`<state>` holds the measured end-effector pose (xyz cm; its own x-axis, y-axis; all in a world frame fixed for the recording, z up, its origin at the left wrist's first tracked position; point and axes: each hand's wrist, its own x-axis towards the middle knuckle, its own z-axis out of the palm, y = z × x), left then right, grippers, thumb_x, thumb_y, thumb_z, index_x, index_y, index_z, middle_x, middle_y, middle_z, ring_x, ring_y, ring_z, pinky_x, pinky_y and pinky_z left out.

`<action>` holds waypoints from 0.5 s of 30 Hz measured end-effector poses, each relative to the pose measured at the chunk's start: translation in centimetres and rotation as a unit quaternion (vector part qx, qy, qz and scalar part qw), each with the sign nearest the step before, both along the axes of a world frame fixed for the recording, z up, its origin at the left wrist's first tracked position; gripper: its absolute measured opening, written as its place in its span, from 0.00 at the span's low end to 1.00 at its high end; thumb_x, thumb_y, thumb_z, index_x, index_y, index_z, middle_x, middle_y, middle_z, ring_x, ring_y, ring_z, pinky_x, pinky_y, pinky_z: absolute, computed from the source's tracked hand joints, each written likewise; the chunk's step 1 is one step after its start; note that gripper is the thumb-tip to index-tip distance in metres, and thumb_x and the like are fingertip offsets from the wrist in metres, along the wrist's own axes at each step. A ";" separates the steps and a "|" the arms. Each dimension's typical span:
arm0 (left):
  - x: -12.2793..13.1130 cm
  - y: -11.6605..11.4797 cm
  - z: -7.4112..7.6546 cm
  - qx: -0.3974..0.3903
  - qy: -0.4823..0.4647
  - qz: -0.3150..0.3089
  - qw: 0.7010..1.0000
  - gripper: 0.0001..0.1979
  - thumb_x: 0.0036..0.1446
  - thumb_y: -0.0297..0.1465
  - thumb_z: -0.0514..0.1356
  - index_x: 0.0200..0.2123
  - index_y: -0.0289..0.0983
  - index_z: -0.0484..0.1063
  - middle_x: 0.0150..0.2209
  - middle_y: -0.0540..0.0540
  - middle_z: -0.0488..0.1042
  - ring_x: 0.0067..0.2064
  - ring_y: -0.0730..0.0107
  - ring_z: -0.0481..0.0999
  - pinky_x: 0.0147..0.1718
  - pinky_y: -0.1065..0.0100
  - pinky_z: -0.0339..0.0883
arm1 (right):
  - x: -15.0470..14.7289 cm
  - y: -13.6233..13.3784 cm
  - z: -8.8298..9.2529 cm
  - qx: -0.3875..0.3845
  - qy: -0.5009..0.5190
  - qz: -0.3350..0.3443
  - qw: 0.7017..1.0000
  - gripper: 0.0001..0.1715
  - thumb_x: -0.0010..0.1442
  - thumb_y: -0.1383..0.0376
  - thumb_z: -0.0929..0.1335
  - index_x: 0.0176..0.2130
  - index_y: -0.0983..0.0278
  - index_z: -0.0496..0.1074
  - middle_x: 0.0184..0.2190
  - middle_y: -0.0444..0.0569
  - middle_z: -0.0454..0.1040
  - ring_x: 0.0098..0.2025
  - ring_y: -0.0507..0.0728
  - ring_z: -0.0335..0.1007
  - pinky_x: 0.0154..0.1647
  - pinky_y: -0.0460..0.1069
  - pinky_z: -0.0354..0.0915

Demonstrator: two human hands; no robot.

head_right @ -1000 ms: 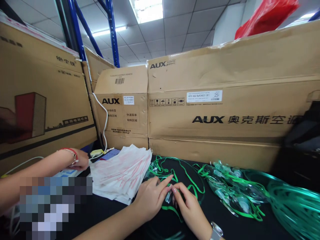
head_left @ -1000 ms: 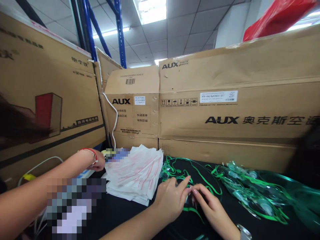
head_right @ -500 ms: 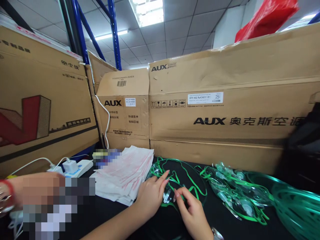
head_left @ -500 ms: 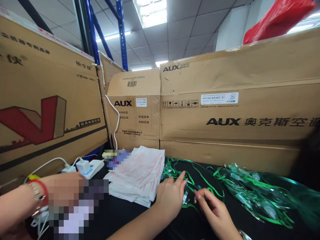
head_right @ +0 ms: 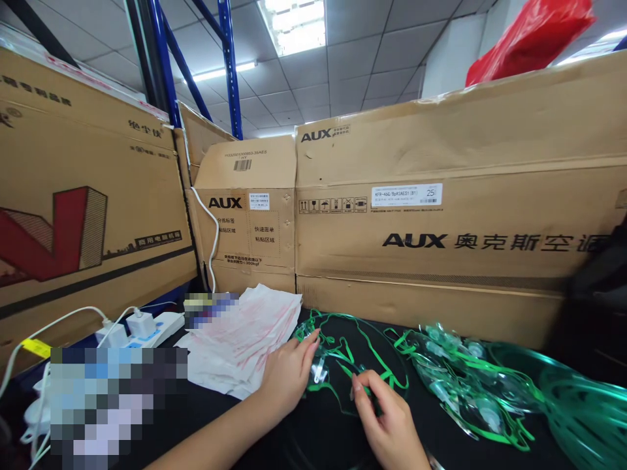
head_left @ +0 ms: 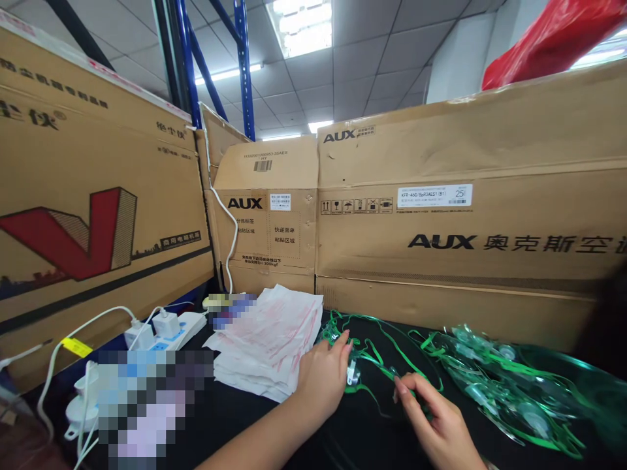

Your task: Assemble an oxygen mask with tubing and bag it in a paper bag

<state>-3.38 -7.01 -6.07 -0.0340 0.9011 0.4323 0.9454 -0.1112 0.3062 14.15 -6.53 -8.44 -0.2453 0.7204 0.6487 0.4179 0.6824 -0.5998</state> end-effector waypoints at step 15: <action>1.0 0.3 -1.6 -0.059 -0.417 -0.109 0.901 0.21 0.59 0.42 0.46 0.49 0.35 0.61 0.34 0.45 0.73 0.34 0.67 0.74 0.34 0.67 0.67 | 0.8 1.5 0.4 0.124 -0.194 0.054 0.971 0.17 0.58 0.60 0.63 0.48 0.56 0.66 0.45 0.52 0.68 0.47 0.60 0.64 0.47 0.56 0.63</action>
<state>-2.40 -6.67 -7.67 -0.1194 0.9635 0.2394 0.3414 -0.1866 0.9212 14.93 -5.04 -8.03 -0.5723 0.5095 0.6426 0.4975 0.8386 -0.2219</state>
